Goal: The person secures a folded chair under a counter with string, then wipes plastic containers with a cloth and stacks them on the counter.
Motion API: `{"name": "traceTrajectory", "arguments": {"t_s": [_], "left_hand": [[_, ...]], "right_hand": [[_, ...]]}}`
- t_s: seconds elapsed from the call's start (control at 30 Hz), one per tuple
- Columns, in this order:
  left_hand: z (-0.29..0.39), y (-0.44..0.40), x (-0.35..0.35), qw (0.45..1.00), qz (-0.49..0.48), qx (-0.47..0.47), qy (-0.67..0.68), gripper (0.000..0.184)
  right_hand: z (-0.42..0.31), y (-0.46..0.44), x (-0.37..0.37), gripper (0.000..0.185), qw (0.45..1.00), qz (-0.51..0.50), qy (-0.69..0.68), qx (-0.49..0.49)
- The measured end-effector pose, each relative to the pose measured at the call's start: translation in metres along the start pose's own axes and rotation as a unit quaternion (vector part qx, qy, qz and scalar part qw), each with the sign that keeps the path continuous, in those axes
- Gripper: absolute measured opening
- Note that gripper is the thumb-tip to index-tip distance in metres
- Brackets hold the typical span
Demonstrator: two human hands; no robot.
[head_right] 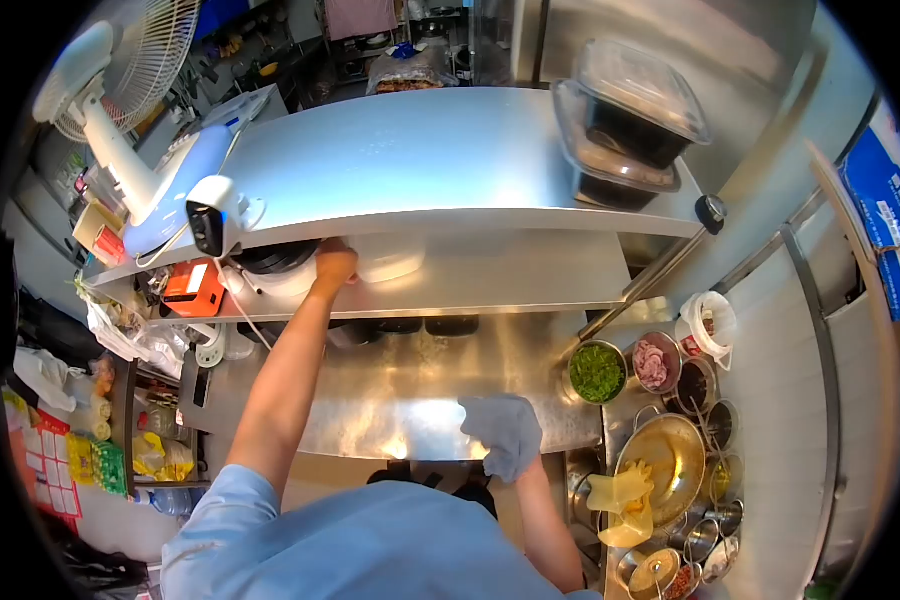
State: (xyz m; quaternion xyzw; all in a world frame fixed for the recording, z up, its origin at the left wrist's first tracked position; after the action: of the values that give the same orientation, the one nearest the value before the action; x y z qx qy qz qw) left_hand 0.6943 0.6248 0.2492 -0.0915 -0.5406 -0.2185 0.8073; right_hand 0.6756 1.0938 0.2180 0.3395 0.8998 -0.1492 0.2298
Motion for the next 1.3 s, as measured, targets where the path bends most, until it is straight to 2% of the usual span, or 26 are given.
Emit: {"name": "traceTrajectory", "arguments": {"t_s": [0.03,0.07,0.1,0.13,0.17,0.2,0.23,0.3,0.37,0.4,0.47,0.5,0.53,0.57,0.6,0.63,0.7,0.77,0.83,0.87,0.93,0.97,1.0,1.07,1.23,1.3], "left_hand": [[0.003,-0.006,-0.008,0.999,-0.009,0.021,0.026,0.022],[0.021,0.020,0.010,0.998,-0.034,0.041,-0.015,0.020],[0.003,0.009,-0.010,0.998,-0.031,0.047,-0.015,0.020],[-0.004,-0.006,-0.017,0.985,0.092,-0.067,-0.129,0.021],[-0.002,-0.007,-0.017,0.931,0.212,-0.177,-0.238,0.021],[0.002,0.004,-0.007,0.931,0.221,-0.170,-0.235,0.021],[0.012,0.022,0.006,0.916,0.273,-0.220,-0.197,0.022],[0.017,0.030,0.022,0.893,0.328,-0.267,-0.157,0.023],[0.009,-0.003,0.017,0.902,0.246,-0.215,-0.280,0.024],[0.009,-0.004,0.019,0.885,0.258,-0.243,-0.303,0.024],[0.005,-0.011,0.023,0.867,0.275,-0.276,-0.309,0.025],[0.000,-0.008,0.021,0.850,0.283,-0.309,-0.319,0.025],[-0.010,-0.010,0.025,0.982,-0.046,-0.138,-0.121,0.023],[-0.011,0.005,0.030,0.982,-0.045,-0.138,-0.120,0.023],[-0.026,0.023,0.031,0.993,-0.013,-0.109,0.051,0.022],[-0.040,0.043,0.036,0.971,0.019,-0.077,0.224,0.021],[-0.052,0.100,0.058,0.951,-0.018,-0.049,0.306,0.020],[-0.091,0.129,0.033,0.917,-0.111,-0.092,0.371,0.020],[-0.120,0.177,0.029,0.869,-0.176,-0.053,0.459,0.031],[-0.133,0.202,0.029,0.847,-0.188,-0.035,0.496,0.029],[-0.156,0.234,0.017,0.819,-0.226,-0.011,0.528,0.028],[-0.166,0.245,0.009,0.816,-0.255,-0.002,0.519,0.030],[-0.172,0.253,0.010,0.815,-0.256,-0.002,0.520,0.030],[-0.180,0.267,0.014,0.798,-0.284,0.013,0.532,0.036],[-0.212,0.278,0.017,0.798,-0.319,0.035,0.510,0.048],[-0.227,0.281,0.021,0.784,-0.312,0.059,0.533,0.052]], "right_hand": [[-0.021,-0.006,-0.005,0.031,0.970,-0.123,0.176,0.119],[-0.034,-0.016,0.007,0.031,0.969,-0.126,0.176,0.120],[-0.033,-0.023,0.006,0.039,0.938,-0.175,0.296,0.043],[-0.037,-0.023,0.000,0.043,0.914,-0.201,0.353,0.006],[-0.042,-0.023,-0.005,0.047,0.882,-0.232,0.409,-0.028],[-0.061,-0.028,-0.007,0.050,0.968,-0.128,0.212,-0.034],[-0.077,-0.036,-0.010,0.049,0.961,-0.125,0.247,0.001],[-0.110,-0.052,-0.016,0.048,0.939,-0.112,0.318,0.068],[-0.187,-0.101,-0.095,0.043,0.816,-0.138,0.559,0.057],[-0.191,-0.131,-0.108,0.041,0.784,-0.105,0.606,-0.083],[-0.208,-0.199,-0.139,0.043,0.800,0.000,0.599,0.033],[-0.213,-0.234,-0.157,0.045,0.804,-0.037,0.591,0.063],[-0.201,-0.280,-0.156,0.047,0.742,-0.029,0.665,0.078],[-0.176,-0.319,-0.149,0.048,0.675,-0.018,0.732,0.095],[-0.156,-0.337,-0.137,0.045,0.604,0.085,0.769,0.194],[-0.151,-0.344,-0.138,0.043,0.513,0.186,0.786,0.290],[-0.156,-0.386,-0.130,0.033,0.551,0.061,0.813,0.178],[-0.186,-0.386,-0.153,0.026,0.590,0.058,0.795,0.129],[-0.179,-0.441,-0.135,0.025,0.609,0.106,0.763,0.189],[-0.168,-0.467,-0.136,0.024,0.598,0.077,0.775,0.188],[-0.138,-0.478,-0.199,0.025,0.619,-0.024,0.718,0.318],[-0.115,-0.479,-0.235,0.028,0.685,-0.029,0.680,0.261],[-0.086,-0.489,-0.264,0.034,0.695,-0.092,0.666,0.255],[-0.058,-0.456,-0.319,0.048,0.746,-0.191,0.609,0.189],[-0.071,-0.344,-0.338,0.038,0.725,-0.353,0.548,0.221],[-0.101,-0.289,-0.314,0.034,0.745,-0.273,0.580,0.185]]}}
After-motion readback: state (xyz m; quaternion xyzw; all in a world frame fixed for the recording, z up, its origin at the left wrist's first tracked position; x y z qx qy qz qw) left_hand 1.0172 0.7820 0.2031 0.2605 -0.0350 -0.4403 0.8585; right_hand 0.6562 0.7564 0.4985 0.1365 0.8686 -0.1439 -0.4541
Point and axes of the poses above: each hand's wrist, its own y-axis away from the middle knuckle, its own x-axis out of the back of the hand, z = x × y, the point moved 7 cm from there along -y, towards the middle knuckle, and after that the axes turned 10 degrees about -y, right-handed, at the moved point
